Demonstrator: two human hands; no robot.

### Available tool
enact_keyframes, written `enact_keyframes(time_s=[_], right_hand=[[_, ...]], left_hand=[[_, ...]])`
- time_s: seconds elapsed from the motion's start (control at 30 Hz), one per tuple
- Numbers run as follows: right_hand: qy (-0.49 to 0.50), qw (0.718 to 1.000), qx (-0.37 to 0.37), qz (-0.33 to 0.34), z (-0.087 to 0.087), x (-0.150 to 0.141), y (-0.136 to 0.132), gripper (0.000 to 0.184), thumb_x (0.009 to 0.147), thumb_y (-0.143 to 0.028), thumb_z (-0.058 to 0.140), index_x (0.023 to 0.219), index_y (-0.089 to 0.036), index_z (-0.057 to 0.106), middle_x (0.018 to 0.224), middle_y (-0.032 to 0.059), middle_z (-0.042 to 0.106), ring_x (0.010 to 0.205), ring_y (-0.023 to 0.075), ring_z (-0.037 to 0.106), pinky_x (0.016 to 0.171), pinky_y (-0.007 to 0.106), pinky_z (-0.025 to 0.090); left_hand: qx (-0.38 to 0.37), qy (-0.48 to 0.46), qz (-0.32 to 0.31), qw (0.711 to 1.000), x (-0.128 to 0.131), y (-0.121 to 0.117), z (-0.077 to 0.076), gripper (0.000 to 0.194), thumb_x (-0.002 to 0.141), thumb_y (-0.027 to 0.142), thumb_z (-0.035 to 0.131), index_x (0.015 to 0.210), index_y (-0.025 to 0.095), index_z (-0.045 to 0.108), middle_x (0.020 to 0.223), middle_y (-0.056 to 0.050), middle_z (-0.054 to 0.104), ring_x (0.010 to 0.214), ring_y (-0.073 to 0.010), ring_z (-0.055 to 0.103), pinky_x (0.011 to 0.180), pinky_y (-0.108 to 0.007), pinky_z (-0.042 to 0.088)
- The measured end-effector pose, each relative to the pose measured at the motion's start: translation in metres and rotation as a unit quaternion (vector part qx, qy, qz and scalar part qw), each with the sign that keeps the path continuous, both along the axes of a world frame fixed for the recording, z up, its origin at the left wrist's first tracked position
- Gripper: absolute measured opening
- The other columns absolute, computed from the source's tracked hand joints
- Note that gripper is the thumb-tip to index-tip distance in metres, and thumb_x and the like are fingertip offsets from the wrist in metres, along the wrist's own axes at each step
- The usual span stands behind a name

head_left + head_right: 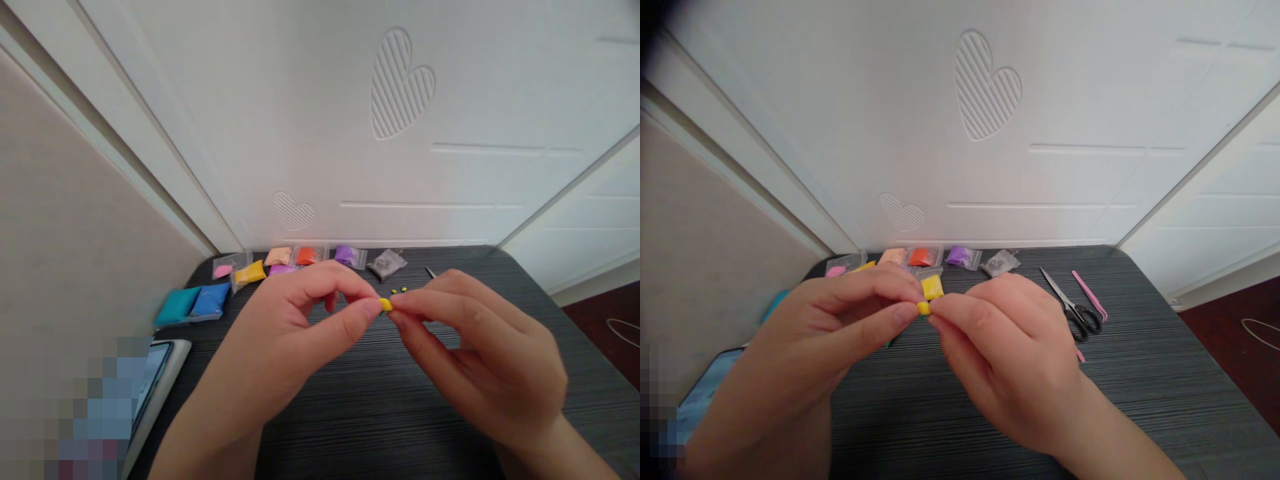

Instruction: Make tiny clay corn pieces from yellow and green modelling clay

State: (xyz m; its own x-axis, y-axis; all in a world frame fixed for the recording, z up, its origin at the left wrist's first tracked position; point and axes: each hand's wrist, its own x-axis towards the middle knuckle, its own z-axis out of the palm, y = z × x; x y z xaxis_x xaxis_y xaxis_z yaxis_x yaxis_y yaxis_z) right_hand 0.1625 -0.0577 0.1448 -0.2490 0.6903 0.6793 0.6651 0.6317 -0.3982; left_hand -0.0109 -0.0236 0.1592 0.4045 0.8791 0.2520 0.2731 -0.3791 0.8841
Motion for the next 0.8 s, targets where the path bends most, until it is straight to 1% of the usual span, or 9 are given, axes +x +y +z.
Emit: enact_keyframes(time_s=[0.13, 0.27, 0.4, 0.53, 0.7, 0.8], right_hand=[[-0.008, 1.000, 0.006, 0.000, 0.0005, 0.0003, 0.0007, 0.022, 0.073, -0.016, 0.057, 0.093, -0.025, 0.059, 0.074, 0.0007, 0.063, 0.066, 0.0131, 0.059, 0.060, 0.025, 0.048], [0.003, 1.000, 0.000, 0.004, 0.0011, -0.0017, 0.0001, 0.022, 0.072, -0.015, 0.058, 0.092, -0.024, 0.059, 0.073, 0.0005, 0.062, 0.066, 0.0122, 0.059, 0.059, 0.024, 0.048], [0.030, 0.999, -0.008, 0.010, 0.0015, -0.0029, -0.0015, 0.023, 0.072, -0.012, 0.058, 0.091, -0.024, 0.059, 0.073, 0.0003, 0.063, 0.065, 0.0123, 0.058, 0.058, 0.024, 0.048], [0.052, 0.998, -0.014, 0.015, 0.0020, -0.0026, -0.0024, 0.025, 0.071, -0.011, 0.057, 0.092, -0.025, 0.059, 0.073, 0.0002, 0.063, 0.064, 0.0126, 0.058, 0.057, 0.025, 0.048], [0.057, 0.998, -0.016, 0.021, 0.0017, -0.0031, -0.0024, 0.026, 0.071, -0.009, 0.058, 0.092, -0.024, 0.059, 0.074, 0.0006, 0.063, 0.064, 0.0122, 0.057, 0.057, 0.025, 0.048], [0.057, 0.998, -0.017, 0.028, 0.0013, -0.0035, -0.0021, 0.026, 0.070, -0.008, 0.058, 0.092, -0.023, 0.059, 0.074, 0.0004, 0.063, 0.064, 0.0113, 0.057, 0.058, 0.024, 0.047]], left_hand=[[0.007, -0.001, 0.008, 1.000, 0.0012, -0.0004, -0.0003, 0.012, 0.075, 0.029, 0.055, 0.070, 0.022, 0.063, 0.067, 0.002, 0.062, 0.067, -0.0131, 0.054, 0.063, -0.024, 0.044], [0.014, -0.025, 0.018, 0.999, -0.0006, -0.0017, -0.0020, 0.007, 0.075, 0.026, 0.057, 0.074, 0.023, 0.064, 0.072, 0.003, 0.063, 0.071, -0.0127, 0.056, 0.066, -0.024, 0.044], [0.028, -0.037, 0.027, 0.999, -0.0047, -0.0033, -0.0022, 0.008, 0.071, 0.024, 0.062, 0.078, 0.026, 0.064, 0.080, 0.003, 0.064, 0.079, -0.0146, 0.057, 0.074, -0.026, 0.044], [0.050, -0.025, 0.025, 0.998, -0.0060, -0.0046, -0.0004, 0.010, 0.069, 0.023, 0.064, 0.078, 0.026, 0.065, 0.082, 0.003, 0.065, 0.086, -0.0164, 0.056, 0.083, -0.029, 0.042], [0.072, -0.022, 0.031, 0.997, -0.0037, -0.0064, 0.0001, 0.010, 0.070, 0.023, 0.063, 0.079, 0.027, 0.065, 0.080, 0.004, 0.065, 0.084, -0.0147, 0.057, 0.083, -0.028, 0.043], [0.086, -0.013, 0.030, 0.996, -0.0031, -0.0069, -0.0006, 0.008, 0.071, 0.023, 0.062, 0.078, 0.026, 0.065, 0.080, 0.003, 0.065, 0.083, -0.0143, 0.058, 0.082, -0.027, 0.044]])
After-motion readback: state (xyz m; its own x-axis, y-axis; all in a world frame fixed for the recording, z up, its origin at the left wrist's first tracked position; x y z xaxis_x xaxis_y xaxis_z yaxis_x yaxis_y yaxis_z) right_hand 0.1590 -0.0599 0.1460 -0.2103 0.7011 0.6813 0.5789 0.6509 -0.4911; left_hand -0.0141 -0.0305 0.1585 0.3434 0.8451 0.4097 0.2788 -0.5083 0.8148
